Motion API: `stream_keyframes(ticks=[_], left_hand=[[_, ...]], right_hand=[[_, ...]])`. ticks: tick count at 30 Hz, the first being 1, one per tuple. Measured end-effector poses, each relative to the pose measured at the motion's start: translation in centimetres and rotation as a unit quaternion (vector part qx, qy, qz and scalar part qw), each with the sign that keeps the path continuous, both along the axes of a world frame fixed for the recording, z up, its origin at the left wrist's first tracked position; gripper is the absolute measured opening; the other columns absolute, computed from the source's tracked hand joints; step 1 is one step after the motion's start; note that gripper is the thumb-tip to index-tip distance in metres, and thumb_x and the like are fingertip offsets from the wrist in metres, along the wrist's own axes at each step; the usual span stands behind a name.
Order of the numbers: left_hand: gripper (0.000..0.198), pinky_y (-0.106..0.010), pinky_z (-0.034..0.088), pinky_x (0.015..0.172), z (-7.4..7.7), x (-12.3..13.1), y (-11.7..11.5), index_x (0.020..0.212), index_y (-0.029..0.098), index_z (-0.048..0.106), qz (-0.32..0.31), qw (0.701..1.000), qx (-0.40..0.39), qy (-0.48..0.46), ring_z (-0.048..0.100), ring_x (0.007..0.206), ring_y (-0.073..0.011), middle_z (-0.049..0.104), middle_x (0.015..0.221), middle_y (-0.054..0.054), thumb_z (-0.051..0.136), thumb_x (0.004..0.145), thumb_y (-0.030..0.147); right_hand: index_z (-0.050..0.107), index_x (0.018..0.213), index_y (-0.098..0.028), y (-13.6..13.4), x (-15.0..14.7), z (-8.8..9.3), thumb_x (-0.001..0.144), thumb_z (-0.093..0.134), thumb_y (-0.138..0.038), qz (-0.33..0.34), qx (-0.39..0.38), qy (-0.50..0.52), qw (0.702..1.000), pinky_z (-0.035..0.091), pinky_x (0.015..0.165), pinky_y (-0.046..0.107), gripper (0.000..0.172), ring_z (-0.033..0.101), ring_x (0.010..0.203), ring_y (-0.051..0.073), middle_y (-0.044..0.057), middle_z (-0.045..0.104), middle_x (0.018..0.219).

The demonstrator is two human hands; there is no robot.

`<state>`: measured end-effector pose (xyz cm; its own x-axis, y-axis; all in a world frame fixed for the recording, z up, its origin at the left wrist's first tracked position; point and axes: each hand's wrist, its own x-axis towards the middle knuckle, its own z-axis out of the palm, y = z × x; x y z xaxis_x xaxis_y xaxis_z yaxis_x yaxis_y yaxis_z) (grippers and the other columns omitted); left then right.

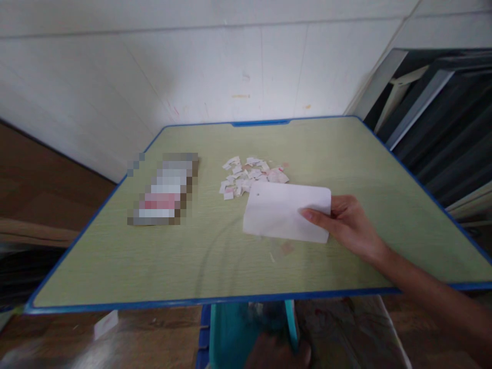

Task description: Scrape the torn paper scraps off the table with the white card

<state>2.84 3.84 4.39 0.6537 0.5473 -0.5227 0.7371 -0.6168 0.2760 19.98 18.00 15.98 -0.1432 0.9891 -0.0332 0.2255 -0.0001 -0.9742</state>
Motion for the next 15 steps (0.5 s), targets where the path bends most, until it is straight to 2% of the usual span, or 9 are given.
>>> stream_keyframes(ticks=[4, 7, 10, 13, 15], left_hand=[[0.027, -0.034, 0.045, 0.049, -0.3, -0.1, -0.1, 0.094, 0.027, 0.059, 0.002, 1.000, -0.003, -0.020, 0.059, 0.056, -0.0257, 0.062, 0.065, -0.007, 0.037, 0.080, 0.034], [0.024, -0.033, 0.044, 0.048, -0.1, -0.2, -0.1, 0.093, 0.027, 0.059, 0.004, 1.000, 0.001, -0.020, 0.060, 0.059, -0.0263, 0.062, 0.067, -0.007, 0.041, 0.079, 0.032], [0.022, -0.033, 0.044, 0.047, 0.4, -0.2, 0.1, 0.094, 0.026, 0.059, -0.003, 1.000, 0.006, -0.027, 0.059, 0.056, -0.0254, 0.062, 0.065, -0.007, 0.043, 0.078, 0.027], [0.024, -0.033, 0.044, 0.048, 0.5, -0.1, 0.2, 0.096, 0.026, 0.058, -0.013, 0.999, 0.009, -0.037, 0.059, 0.054, -0.0251, 0.062, 0.063, -0.007, 0.043, 0.078, 0.025], [0.024, -0.033, 0.045, 0.046, 0.3, -0.1, 0.1, 0.097, 0.026, 0.058, -0.011, 0.999, 0.014, -0.045, 0.059, 0.055, -0.0260, 0.062, 0.065, -0.007, 0.043, 0.078, 0.029]], right_hand=[[0.068, 0.086, -0.024, -1.3, -1.6, 0.3, 0.073, 0.056, -0.037, 0.020, -0.006, 0.009, 1.000, 0.046, 0.058, 0.027, 0.022, 0.060, 0.069, 0.017, -0.002, 0.067, 0.081], [0.068, 0.083, -0.023, -2.0, -1.8, 0.2, 0.072, 0.056, -0.037, -0.008, -0.015, 0.015, 1.000, 0.047, 0.059, 0.028, 0.021, 0.060, 0.070, 0.018, -0.002, 0.067, 0.080], [0.068, 0.079, -0.021, -3.1, -0.5, -0.4, 0.070, 0.058, -0.037, -0.103, -0.036, -0.006, 0.994, 0.044, 0.049, 0.028, 0.020, 0.059, 0.060, 0.018, 0.000, 0.066, 0.072], [0.066, 0.088, -0.024, -4.9, 1.4, -1.3, 0.070, 0.059, -0.034, -0.221, -0.018, -0.033, 0.975, 0.044, 0.050, 0.029, 0.021, 0.059, 0.065, 0.020, 0.001, 0.066, 0.080], [0.066, 0.086, -0.024, -6.2, 2.0, -1.7, 0.069, 0.061, -0.034, -0.287, -0.007, -0.048, 0.957, 0.045, 0.050, 0.031, 0.020, 0.060, 0.066, 0.022, 0.002, 0.066, 0.081]])
